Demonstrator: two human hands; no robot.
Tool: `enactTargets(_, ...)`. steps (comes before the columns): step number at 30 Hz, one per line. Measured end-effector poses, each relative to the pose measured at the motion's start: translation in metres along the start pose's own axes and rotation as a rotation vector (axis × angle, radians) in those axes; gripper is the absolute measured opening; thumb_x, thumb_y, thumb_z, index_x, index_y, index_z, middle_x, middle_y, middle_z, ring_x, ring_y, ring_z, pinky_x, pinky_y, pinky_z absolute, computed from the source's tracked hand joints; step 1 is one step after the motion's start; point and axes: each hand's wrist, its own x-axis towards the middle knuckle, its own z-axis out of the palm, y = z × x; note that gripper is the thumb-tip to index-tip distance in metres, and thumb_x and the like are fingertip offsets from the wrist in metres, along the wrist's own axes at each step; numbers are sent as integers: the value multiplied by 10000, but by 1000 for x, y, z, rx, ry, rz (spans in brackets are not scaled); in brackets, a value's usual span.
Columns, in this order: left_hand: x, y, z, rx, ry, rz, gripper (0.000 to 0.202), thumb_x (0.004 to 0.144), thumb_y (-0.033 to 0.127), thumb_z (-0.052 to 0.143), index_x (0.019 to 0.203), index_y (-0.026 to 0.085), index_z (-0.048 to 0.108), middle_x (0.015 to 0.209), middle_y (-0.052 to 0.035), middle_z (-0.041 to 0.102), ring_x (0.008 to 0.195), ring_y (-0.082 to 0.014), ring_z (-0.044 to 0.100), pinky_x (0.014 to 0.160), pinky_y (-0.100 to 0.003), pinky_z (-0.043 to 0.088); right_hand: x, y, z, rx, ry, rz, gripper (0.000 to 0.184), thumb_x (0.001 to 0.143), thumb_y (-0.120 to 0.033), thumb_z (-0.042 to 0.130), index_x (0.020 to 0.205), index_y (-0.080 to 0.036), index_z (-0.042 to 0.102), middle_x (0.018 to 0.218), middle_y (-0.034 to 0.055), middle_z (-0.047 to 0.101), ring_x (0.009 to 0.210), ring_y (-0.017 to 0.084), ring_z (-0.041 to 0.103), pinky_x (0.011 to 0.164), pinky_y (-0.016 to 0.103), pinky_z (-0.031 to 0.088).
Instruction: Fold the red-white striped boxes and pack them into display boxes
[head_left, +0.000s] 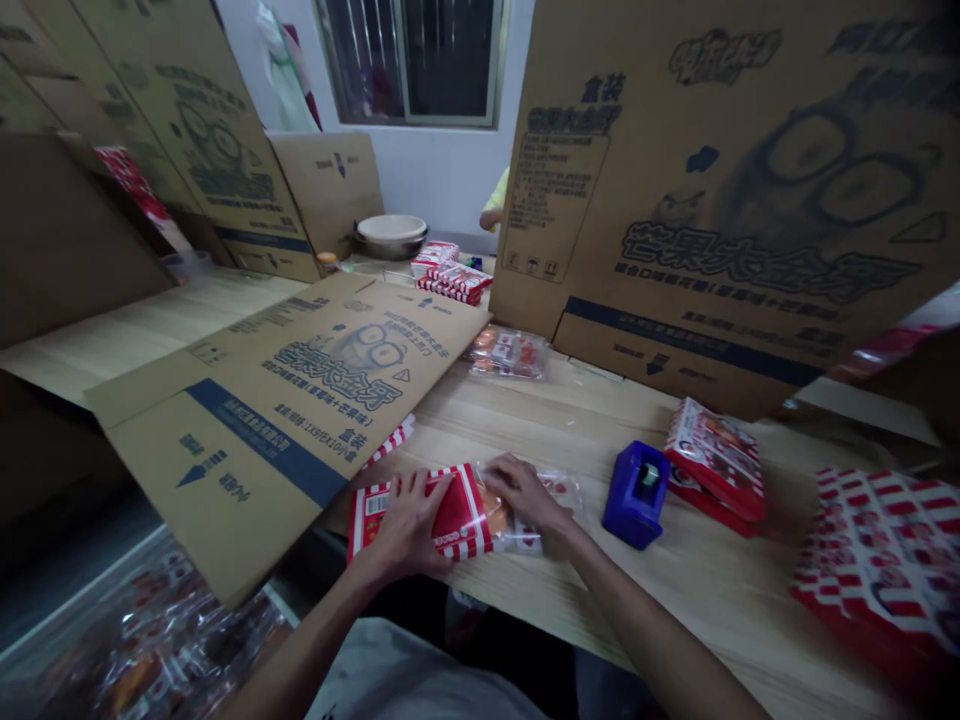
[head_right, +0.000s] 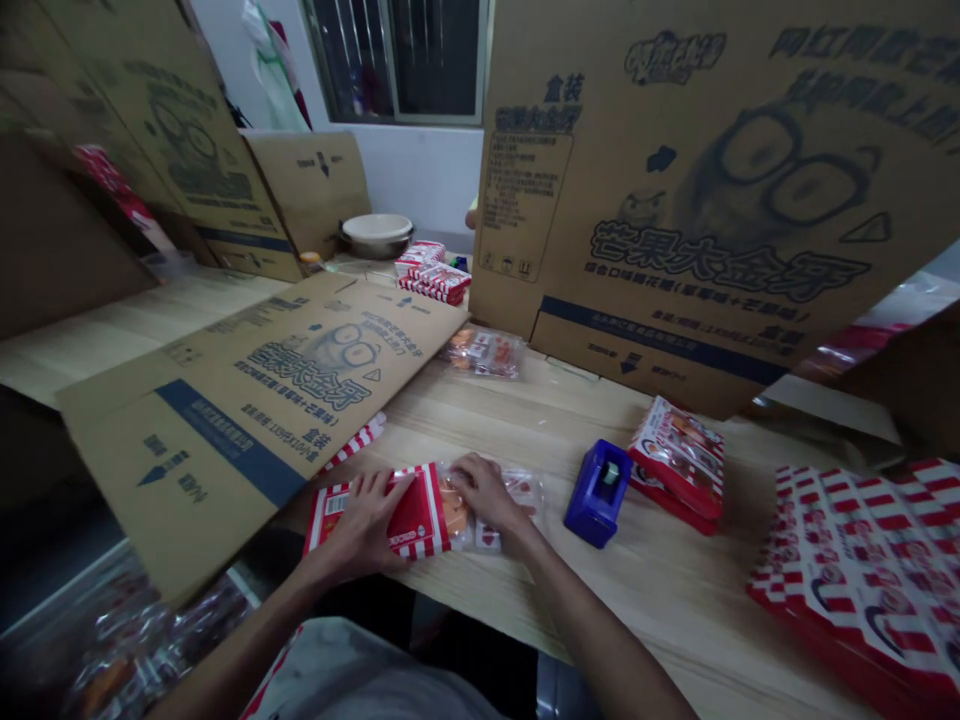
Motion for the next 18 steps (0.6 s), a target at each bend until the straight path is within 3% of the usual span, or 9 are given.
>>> enactTargets(3,0,0,1,-15,-25,-16,1113,422,477,788,1408,146,391,1342,-216,431,1225,-417,379,1060,-575,228,6,-1,10,-12,102,84,201,861,-245,566,1031,-199,662,987,49,661,937,196,580,861,340,389)
enactTargets(7,0,-3,10,-29,-6,-37,1147,400,472,789,1423,168,370,1376,-218,420,1260,-425,362,1081,-582,201,10,-4,15,-60,115,82,107,789,-174,582,809,-200,684,914,31,686,934,203,592,872,352,364)
enactTargets(11,1,-7,18,-44,4,-33,1170,389,472,794,1433,170,361,1388,-223,413,1279,-432,350,1095,-588,172,12,-1,18,-21,137,106,423,714,-99,557,1107,-221,656,939,31,702,878,190,619,858,348,391)
enactTargets(13,1,-7,18,-46,3,-34,1164,393,471,792,1434,178,362,1387,-219,416,1280,-434,351,1095,-591,170,17,1,21,-31,140,123,496,692,-83,542,1156,-222,649,910,33,709,826,184,625,822,335,412)
enactTargets(18,0,-6,17,-39,26,-29,1131,410,486,781,1420,179,376,1376,-214,421,1261,-428,363,1085,-586,190,23,1,25,15,196,57,209,707,-88,544,755,-189,721,739,28,706,707,165,622,730,287,431)
